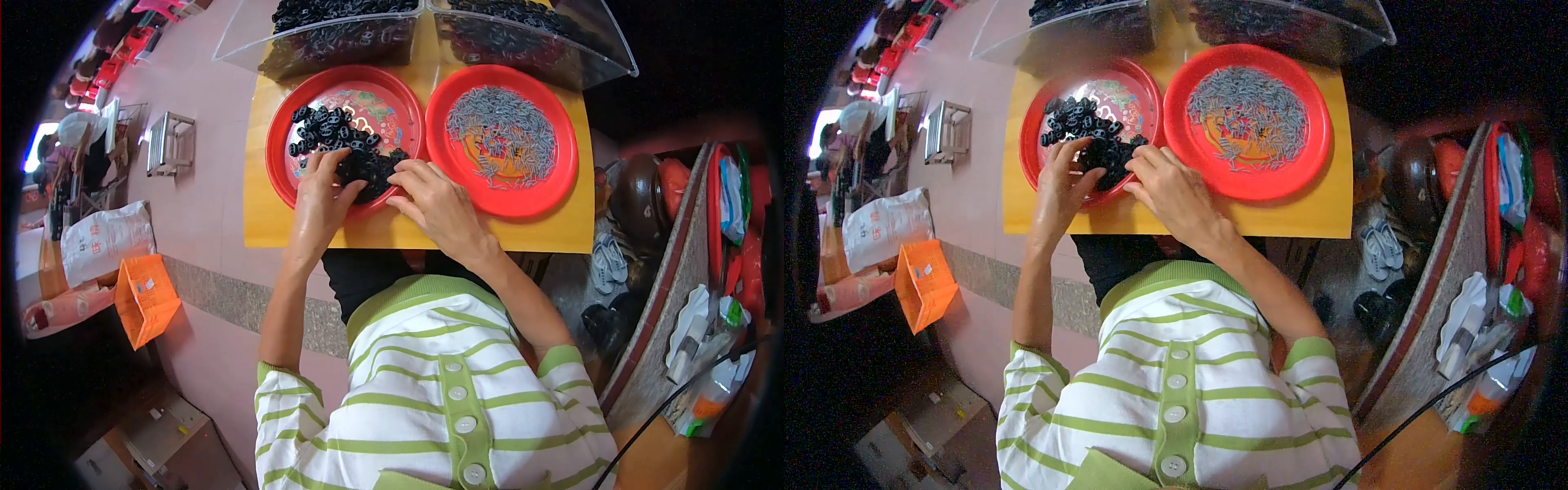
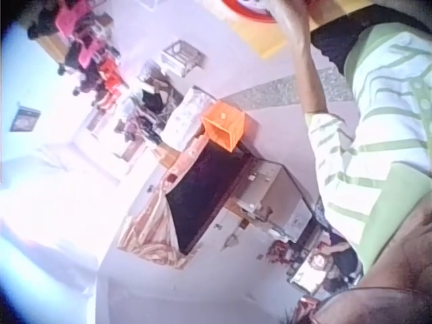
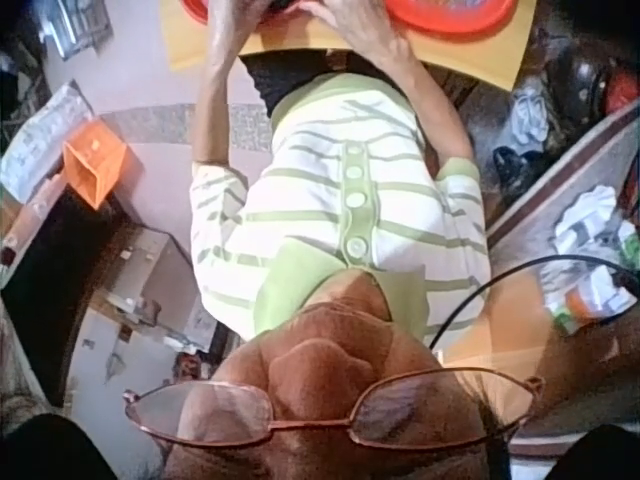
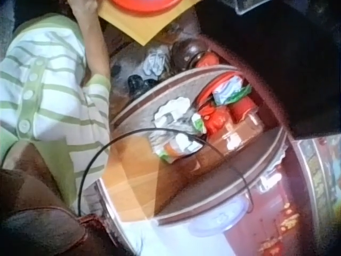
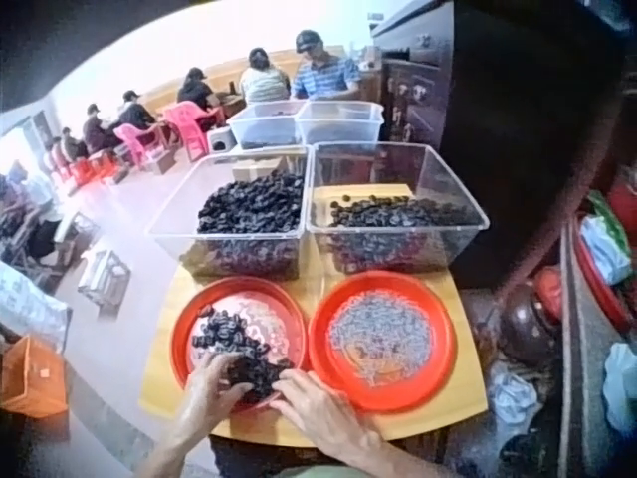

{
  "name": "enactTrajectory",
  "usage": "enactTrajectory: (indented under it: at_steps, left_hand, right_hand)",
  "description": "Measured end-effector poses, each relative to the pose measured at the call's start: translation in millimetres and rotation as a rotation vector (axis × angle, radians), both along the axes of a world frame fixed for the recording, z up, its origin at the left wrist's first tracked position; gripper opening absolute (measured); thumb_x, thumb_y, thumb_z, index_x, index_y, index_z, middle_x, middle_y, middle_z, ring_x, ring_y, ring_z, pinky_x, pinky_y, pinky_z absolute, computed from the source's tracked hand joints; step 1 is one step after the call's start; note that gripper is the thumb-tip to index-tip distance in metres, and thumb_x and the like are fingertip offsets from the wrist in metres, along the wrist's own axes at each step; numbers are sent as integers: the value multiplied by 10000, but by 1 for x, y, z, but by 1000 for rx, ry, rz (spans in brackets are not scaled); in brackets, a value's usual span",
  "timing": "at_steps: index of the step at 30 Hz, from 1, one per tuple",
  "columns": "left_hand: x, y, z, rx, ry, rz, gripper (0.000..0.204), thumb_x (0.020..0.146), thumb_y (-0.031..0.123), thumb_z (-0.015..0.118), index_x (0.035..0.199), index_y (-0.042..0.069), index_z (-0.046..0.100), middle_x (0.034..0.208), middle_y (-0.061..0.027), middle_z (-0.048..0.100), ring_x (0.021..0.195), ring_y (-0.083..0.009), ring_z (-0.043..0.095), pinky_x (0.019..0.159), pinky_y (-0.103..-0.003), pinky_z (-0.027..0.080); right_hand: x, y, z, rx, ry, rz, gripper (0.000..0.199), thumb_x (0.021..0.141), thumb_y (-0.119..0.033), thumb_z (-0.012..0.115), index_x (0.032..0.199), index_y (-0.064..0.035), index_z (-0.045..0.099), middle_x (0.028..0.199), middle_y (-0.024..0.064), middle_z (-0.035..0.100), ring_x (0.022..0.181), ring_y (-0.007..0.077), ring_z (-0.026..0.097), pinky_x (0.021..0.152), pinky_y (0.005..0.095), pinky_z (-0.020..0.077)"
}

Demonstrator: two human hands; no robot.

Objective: The person assembles plastic cord locks by picking up components from trays and pressing the pieces together by hand.

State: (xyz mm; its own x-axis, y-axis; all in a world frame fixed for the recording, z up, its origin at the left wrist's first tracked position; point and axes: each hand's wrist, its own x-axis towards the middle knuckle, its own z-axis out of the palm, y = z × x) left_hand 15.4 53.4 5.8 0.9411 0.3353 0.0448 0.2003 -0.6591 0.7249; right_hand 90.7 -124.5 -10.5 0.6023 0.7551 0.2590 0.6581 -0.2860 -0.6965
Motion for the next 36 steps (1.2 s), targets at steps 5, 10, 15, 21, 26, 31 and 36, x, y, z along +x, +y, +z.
enactTrajectory:
  at_steps: [5, 10, 15, 21, 26, 31, 36]
  left_hand:
    - [-17, 0, 12, 41, -19, -33, 400, 713, -20, 691, 1077, -16, 528, 970, -136, 520, 729, -221, 587, 649, -311, 519]
    - [-10, -2, -1, -2, 76, -64, 333, 698, -15, 709, 980, -23, 532, 905, -116, 520, 709, -202, 583, 618, -293, 501]
    - [9, -20, -1, -47, -71, -40, 297, 694, 13, 726, 918, -16, 533, 855, -111, 530, 629, -189, 564, 574, -288, 471]
    - [21, -21, 8, 60, -107, -16, 209, 746, 32, 688, 924, -3, 583, 847, -116, 542, 619, -212, 578, 561, -305, 463]
    - [48, -22, 8, 149, -131, -129, 171, 776, 53, 647, 940, 12, 621, 862, -125, 543, 732, -273, 572, 644, -357, 465]
    - [70, -28, -1, 271, -67, -223, 172, 756, 52, 639, 926, 24, 635, 876, -119, 557, 847, -298, 564, 715, -393, 455]
    - [71, -27, -5, 194, -74, -195, 147, 744, 32, 637, 889, 18, 625, 826, -122, 567, 811, -308, 570, 701, -392, 458]
  right_hand:
    - [-5, -7, -2, 26, -45, -30, 279, 802, -143, 632, 1043, -13, 580, 1121, 119, 546, 1006, 283, 560, 814, 365, 487]
    - [-8, -12, 5, 23, 22, -52, 266, 817, -122, 611, 1056, -10, 578, 1135, 123, 541, 1028, 286, 553, 838, 373, 477]
    - [-10, -13, -2, 85, 15, -53, 268, 822, -103, 602, 1069, -2, 577, 1153, 133, 536, 1032, 299, 547, 845, 379, 468]
    - [-6, -24, 1, 216, 61, -70, 236, 803, -64, 623, 1031, -7, 606, 1094, 128, 578, 962, 279, 582, 805, 366, 484]
    - [13, -48, 18, 192, 171, -183, 153, 789, -39, 628, 939, -7, 629, 936, 134, 605, 880, 273, 606, 753, 349, 493]
    - [38, -70, 26, 150, 200, -363, 119, 795, -30, 635, 910, -1, 636, 853, 114, 612, 782, 232, 620, 664, 304, 489]
    - [51, -82, 24, 41, 287, -468, 117, 803, -23, 630, 920, -20, 643, 793, 92, 588, 692, 192, 591, 591, 286, 464]
